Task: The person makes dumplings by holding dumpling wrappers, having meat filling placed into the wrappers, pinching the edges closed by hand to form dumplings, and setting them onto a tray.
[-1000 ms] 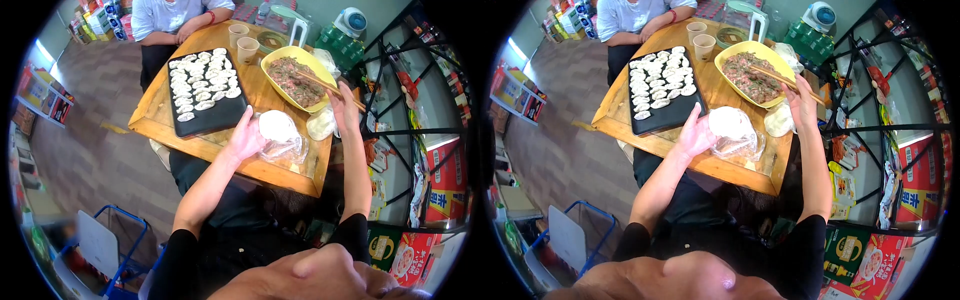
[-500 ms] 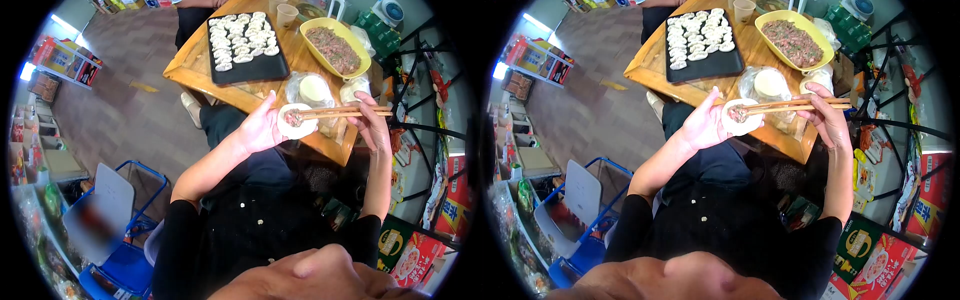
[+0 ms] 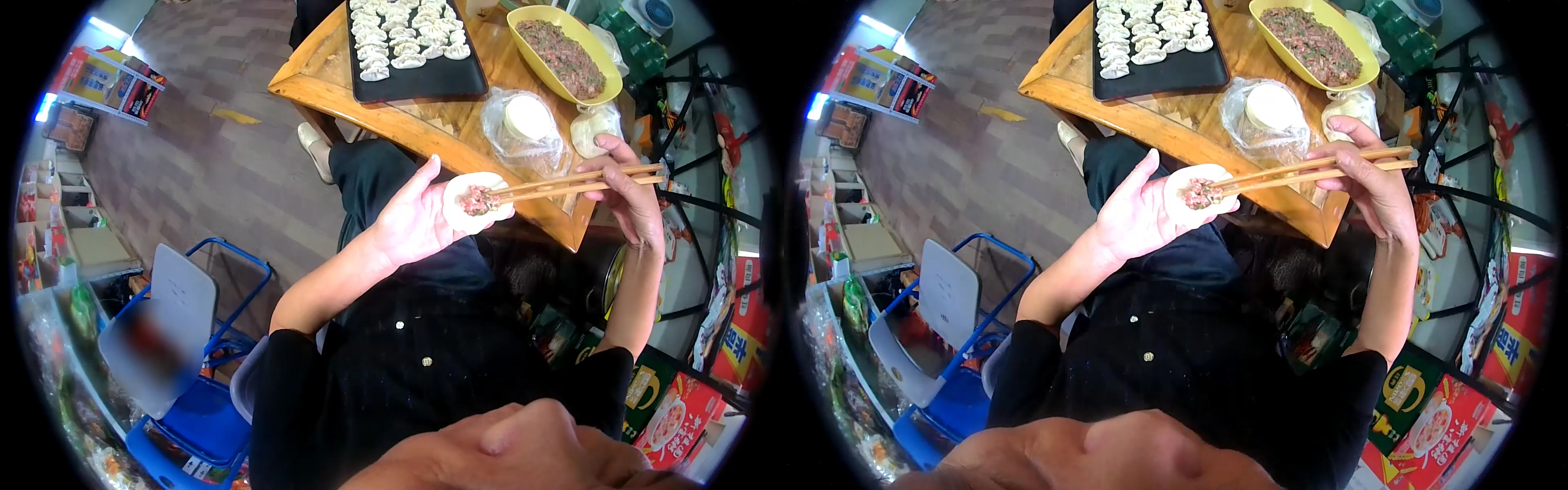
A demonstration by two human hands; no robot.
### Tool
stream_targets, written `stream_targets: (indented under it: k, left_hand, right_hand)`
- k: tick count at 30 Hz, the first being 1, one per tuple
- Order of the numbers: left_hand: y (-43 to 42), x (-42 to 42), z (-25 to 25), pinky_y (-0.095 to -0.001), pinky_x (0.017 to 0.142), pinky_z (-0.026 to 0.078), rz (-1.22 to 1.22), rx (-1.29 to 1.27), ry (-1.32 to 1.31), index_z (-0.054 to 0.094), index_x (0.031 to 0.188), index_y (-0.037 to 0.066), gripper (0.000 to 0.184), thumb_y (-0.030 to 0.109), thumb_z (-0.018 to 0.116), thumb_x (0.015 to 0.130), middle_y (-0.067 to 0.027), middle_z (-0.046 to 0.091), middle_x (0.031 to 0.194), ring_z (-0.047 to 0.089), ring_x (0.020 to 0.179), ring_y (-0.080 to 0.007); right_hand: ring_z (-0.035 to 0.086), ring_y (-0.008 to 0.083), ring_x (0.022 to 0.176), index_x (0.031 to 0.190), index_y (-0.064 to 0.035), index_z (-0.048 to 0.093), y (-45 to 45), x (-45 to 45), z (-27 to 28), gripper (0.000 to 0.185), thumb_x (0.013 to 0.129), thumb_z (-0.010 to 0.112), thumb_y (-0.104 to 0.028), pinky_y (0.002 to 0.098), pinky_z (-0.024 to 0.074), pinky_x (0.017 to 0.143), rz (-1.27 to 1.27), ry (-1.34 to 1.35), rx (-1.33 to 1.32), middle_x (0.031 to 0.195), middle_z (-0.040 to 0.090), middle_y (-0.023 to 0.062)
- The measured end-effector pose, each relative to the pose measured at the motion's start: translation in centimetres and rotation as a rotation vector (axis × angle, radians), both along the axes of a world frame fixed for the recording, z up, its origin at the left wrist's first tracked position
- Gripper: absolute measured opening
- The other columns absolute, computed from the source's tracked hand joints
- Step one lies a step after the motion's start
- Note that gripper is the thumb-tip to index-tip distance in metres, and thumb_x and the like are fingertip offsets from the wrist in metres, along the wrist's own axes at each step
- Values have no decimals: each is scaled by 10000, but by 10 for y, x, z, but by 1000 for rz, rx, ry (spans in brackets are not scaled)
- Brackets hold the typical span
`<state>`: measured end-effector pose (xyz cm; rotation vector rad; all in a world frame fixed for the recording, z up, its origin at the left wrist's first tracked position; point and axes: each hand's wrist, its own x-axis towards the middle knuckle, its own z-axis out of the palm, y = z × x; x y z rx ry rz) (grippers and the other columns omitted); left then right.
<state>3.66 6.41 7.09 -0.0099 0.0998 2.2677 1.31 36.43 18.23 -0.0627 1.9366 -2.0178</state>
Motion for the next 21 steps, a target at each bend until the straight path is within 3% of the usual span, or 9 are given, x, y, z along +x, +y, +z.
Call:
stream_targets:
  k: [12, 17, 19, 21]
  left_hand:
    - [0, -5, 0, -437, 1143, 298, -11, 2, -5, 255, 1436, -105, 767, 532, 238, 1009, -288, 346, 1457, 343, 1359, -427]
    - [1, -6, 1, -432, 1138, 305, -10, -41, 58, 255, 1437, -100, 763, 531, 227, 1010, -280, 344, 1463, 346, 1360, -422]
    - [0, -6, 2, -422, 1127, 324, 16, -61, 73, 326, 1408, -100, 714, 496, 242, 1023, -242, 433, 1419, 423, 1330, -347]
    - [0, -6, -4, -421, 1126, 323, 11, -80, 68, 326, 1409, -97, 710, 494, 240, 1024, -240, 432, 1421, 426, 1328, -345]
  right_hand:
    - [682, 217, 864, 1197, -6, 532, 9, -4, 27, 291, 935, 555, -130, 248, 581, 694, -97, 181, 65, 1003, 661, 206]
    - [680, 222, 890, 1193, -2, 537, -5, -9, 16, 280, 939, 550, -119, 247, 584, 708, -104, 92, 103, 985, 658, 189]
    - [679, 227, 910, 1181, -4, 551, -10, -12, 11, 268, 940, 555, -122, 250, 589, 717, -43, 73, 48, 995, 657, 192]
    - [677, 225, 926, 1173, -8, 560, -4, -16, 12, 262, 942, 560, -131, 248, 590, 713, -35, 88, 2, 995, 657, 190]
